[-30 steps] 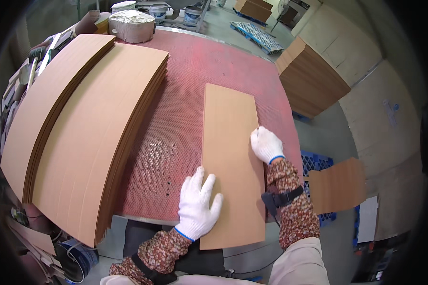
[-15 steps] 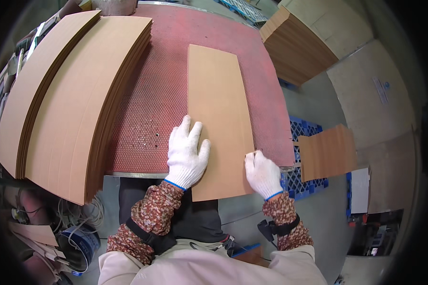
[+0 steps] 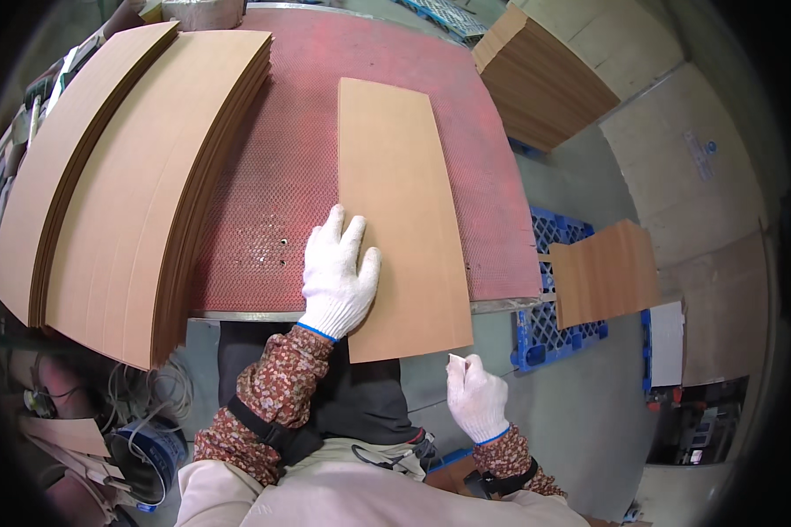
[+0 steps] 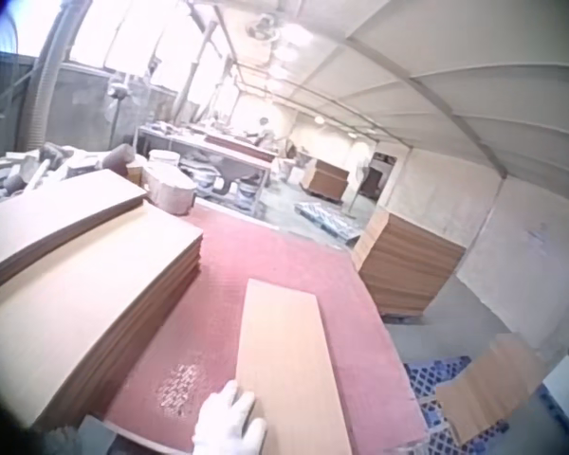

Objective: The recorder is using a small piece of sandpaper to sand the edges and corners of wood panels on a workbench.

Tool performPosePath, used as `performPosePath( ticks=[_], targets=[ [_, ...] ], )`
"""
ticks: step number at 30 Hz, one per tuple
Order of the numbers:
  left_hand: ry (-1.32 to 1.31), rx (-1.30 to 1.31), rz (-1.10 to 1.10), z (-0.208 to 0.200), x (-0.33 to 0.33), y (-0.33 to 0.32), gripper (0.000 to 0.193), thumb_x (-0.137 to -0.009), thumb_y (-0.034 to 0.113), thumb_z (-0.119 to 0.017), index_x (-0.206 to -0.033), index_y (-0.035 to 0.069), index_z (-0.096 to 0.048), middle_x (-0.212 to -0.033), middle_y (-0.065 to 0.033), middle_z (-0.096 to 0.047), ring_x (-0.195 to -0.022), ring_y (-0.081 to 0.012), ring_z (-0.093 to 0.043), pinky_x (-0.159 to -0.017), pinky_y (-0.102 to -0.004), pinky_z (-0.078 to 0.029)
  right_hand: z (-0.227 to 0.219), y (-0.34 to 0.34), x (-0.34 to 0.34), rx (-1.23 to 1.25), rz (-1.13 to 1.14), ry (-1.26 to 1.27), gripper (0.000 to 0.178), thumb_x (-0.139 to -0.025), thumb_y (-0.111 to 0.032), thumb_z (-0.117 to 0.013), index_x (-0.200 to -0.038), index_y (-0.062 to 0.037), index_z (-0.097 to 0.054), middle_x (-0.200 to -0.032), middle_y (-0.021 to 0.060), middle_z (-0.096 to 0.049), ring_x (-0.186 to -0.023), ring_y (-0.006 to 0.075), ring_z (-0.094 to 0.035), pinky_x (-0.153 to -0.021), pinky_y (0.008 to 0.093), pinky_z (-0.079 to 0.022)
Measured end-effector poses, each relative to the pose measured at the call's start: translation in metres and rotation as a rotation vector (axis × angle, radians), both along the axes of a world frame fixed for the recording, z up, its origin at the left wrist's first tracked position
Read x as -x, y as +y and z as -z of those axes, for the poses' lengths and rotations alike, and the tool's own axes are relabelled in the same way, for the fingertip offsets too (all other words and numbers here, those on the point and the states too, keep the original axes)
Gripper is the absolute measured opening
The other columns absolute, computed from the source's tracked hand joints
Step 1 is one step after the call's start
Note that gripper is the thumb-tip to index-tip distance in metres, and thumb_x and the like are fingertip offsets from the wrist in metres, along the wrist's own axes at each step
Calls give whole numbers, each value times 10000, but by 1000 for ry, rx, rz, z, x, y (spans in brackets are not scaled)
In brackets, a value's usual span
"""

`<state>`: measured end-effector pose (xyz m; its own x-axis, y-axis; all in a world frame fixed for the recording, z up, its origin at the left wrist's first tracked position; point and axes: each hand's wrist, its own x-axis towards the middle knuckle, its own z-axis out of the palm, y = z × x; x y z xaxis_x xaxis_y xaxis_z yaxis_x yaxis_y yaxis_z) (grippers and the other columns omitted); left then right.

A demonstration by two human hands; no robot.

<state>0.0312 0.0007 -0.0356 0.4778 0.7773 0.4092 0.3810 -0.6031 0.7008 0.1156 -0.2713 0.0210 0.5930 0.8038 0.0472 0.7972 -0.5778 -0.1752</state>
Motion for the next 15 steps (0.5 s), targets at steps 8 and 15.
performPosePath(
  ticks=[8,15],
  targets=[
    [4,-4,-9,4,-3,1,501,-961,200,-704,-1405,-25,-643,-1566,-335,-504,-1341,-490,-549,-1165,-532,-442,-7,21,5,-43,-21,30,246,-1076,-280,-651,-948,-75,-607,-609,145,-667,-542,362,-696,-482,472,-528],
    [14,15,-7,-1,-3,2,513,-971,215,-707,-1427,-8,-633,-1582,-335,-490,-1406,-502,-511,-1231,-551,-384,-14,32,2,27,-36,18,256,-1078,-285,-644,-948,-67,-610,-598,139,-665,-536,367,-694,-489,491,-531]
  ],
)
